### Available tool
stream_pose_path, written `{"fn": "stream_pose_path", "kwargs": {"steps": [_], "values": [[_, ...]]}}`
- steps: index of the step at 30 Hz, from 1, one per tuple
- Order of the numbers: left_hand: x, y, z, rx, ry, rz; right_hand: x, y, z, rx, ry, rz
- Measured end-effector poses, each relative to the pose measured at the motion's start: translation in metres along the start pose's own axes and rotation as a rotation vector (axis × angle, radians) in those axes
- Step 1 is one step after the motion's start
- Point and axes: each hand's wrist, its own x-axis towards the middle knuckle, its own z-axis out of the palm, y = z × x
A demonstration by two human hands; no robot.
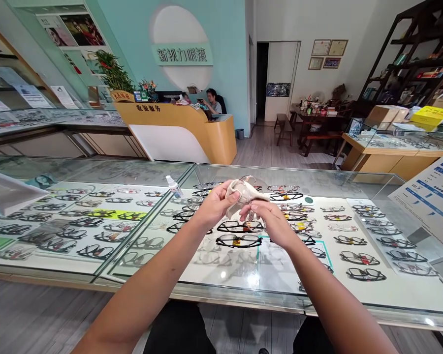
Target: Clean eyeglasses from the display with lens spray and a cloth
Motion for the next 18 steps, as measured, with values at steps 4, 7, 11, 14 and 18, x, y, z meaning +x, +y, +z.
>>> {"fn": "stream_pose_path", "kwargs": {"steps": [4, 7, 11, 14, 18], "values": [[-0.002, 0.001, 0.005, -0.016, -0.011, 0.042, 0.000, 0.003, 0.001, 0.018, -0.001, 0.012], [-0.003, 0.002, 0.010, -0.039, -0.015, 0.020, -0.001, 0.004, 0.003, 0.066, -0.014, 0.004], [-0.004, 0.003, 0.016, -0.010, 0.022, 0.010, -0.001, 0.003, 0.008, 0.095, -0.044, -0.004], [-0.004, 0.002, 0.021, 0.012, 0.069, 0.025, -0.002, 0.004, 0.009, 0.079, -0.058, -0.003], [-0.003, -0.002, 0.024, 0.033, 0.115, 0.081, -0.003, 0.006, 0.010, 0.039, -0.062, -0.007]]}}
